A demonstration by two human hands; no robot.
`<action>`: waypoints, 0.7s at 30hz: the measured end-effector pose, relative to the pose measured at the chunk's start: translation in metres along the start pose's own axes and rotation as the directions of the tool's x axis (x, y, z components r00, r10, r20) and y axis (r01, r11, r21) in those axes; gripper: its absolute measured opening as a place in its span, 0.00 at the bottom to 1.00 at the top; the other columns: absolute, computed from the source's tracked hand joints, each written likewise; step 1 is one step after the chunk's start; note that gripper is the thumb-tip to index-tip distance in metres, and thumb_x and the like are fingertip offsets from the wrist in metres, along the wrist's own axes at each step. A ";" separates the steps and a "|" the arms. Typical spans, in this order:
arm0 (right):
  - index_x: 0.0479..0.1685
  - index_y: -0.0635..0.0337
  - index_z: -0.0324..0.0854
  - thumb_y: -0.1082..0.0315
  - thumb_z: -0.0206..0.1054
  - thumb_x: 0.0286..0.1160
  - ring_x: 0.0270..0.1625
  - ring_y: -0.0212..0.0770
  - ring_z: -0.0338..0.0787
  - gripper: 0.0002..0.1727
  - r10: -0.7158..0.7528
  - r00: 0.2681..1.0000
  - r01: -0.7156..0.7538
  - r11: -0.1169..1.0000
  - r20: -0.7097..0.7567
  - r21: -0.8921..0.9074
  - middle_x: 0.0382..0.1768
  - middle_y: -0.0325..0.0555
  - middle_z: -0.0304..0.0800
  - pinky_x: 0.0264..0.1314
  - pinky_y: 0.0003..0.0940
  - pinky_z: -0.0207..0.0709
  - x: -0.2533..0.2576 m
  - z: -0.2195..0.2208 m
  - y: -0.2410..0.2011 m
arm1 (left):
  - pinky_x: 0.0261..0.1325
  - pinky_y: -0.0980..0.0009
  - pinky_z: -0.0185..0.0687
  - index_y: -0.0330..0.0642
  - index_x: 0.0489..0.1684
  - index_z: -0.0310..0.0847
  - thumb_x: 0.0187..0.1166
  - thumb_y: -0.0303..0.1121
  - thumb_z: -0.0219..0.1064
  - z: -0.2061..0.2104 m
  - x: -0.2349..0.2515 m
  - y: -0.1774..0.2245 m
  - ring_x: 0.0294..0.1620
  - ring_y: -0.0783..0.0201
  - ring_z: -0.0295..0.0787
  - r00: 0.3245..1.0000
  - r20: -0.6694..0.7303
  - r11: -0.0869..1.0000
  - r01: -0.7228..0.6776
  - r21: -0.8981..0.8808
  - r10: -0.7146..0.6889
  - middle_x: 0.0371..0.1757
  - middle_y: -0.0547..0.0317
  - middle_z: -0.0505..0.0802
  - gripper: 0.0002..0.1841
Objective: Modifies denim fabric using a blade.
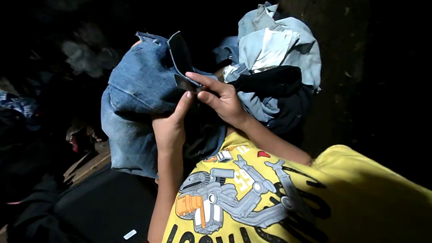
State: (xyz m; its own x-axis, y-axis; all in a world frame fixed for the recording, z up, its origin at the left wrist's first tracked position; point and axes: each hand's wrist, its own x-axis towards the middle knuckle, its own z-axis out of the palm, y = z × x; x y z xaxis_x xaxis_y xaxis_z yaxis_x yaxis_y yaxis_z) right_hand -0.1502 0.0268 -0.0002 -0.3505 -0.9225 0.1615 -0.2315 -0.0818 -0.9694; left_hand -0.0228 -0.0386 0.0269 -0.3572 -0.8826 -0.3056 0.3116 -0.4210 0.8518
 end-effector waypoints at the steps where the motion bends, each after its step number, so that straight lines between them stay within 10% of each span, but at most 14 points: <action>1: 0.69 0.76 0.80 0.67 0.60 0.86 0.64 0.27 0.88 0.22 0.046 0.998 -0.050 0.987 0.035 0.151 0.65 0.52 0.90 0.70 0.25 0.79 0.003 -0.001 -0.003 | 0.61 0.69 0.90 0.42 0.56 0.77 0.65 0.17 0.75 -0.001 0.001 0.000 0.52 0.70 0.93 1.000 -0.003 1.000 -0.001 -0.004 0.001 0.47 0.66 0.95 0.22; 4: 0.67 0.64 0.83 0.63 0.58 0.89 0.27 0.11 0.72 0.18 0.273 0.923 -0.375 0.790 0.270 0.486 0.36 0.23 0.87 0.27 0.09 0.65 0.013 -0.015 -0.012 | 0.60 0.69 0.90 0.45 0.53 0.80 0.65 0.20 0.75 -0.008 0.002 0.001 0.51 0.71 0.93 1.000 0.028 0.999 -0.010 -0.033 0.011 0.45 0.67 0.95 0.19; 7: 0.68 0.56 0.83 0.58 0.59 0.89 0.18 0.15 0.67 0.18 0.283 0.797 -0.566 0.658 0.534 0.497 0.25 0.22 0.81 0.17 0.12 0.58 0.025 -0.035 -0.012 | 0.60 0.69 0.90 0.45 0.50 0.83 0.64 0.22 0.76 -0.013 0.002 0.002 0.51 0.70 0.93 0.998 0.058 0.998 -0.021 -0.052 0.024 0.45 0.65 0.96 0.16; 13: 0.70 0.67 0.81 0.67 0.58 0.88 0.37 0.15 0.80 0.19 0.213 0.924 -0.267 0.954 0.317 0.137 0.53 0.34 0.91 0.39 0.12 0.75 0.027 -0.031 -0.036 | 0.59 0.71 0.91 0.46 0.55 0.81 0.63 0.27 0.83 -0.004 0.003 0.003 0.50 0.73 0.94 0.996 0.013 0.995 -0.088 0.046 0.087 0.46 0.71 0.96 0.22; 16: 0.75 0.62 0.80 0.57 0.62 0.86 0.60 0.33 0.91 0.25 0.097 0.975 -0.049 0.972 0.200 -0.231 0.66 0.47 0.90 0.62 0.37 0.84 0.017 -0.022 -0.034 | 0.53 0.73 0.93 0.46 0.53 0.79 0.62 0.19 0.80 -0.002 0.002 0.005 0.47 0.74 0.94 0.998 -0.052 0.996 -0.020 0.084 0.024 0.43 0.71 0.95 0.22; 21: 0.77 0.70 0.74 0.53 0.65 0.84 0.50 0.41 0.93 0.32 -0.039 0.999 0.049 0.954 0.038 -0.295 0.57 0.55 0.91 0.50 0.42 0.88 0.007 -0.002 -0.015 | 0.48 0.75 0.92 0.48 0.46 0.83 0.69 0.16 0.73 -0.004 0.004 0.010 0.41 0.75 0.94 0.998 -0.010 0.997 0.061 0.049 -0.060 0.39 0.70 0.96 0.15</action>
State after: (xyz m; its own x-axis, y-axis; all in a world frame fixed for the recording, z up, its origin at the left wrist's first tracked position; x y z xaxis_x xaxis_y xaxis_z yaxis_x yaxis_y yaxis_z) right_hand -0.1511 0.0223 0.0156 -0.3068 -0.9321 0.1924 -0.5055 -0.0117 -0.8627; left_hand -0.0180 -0.0474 0.0323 -0.3668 -0.8577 -0.3604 0.2461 -0.4631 0.8515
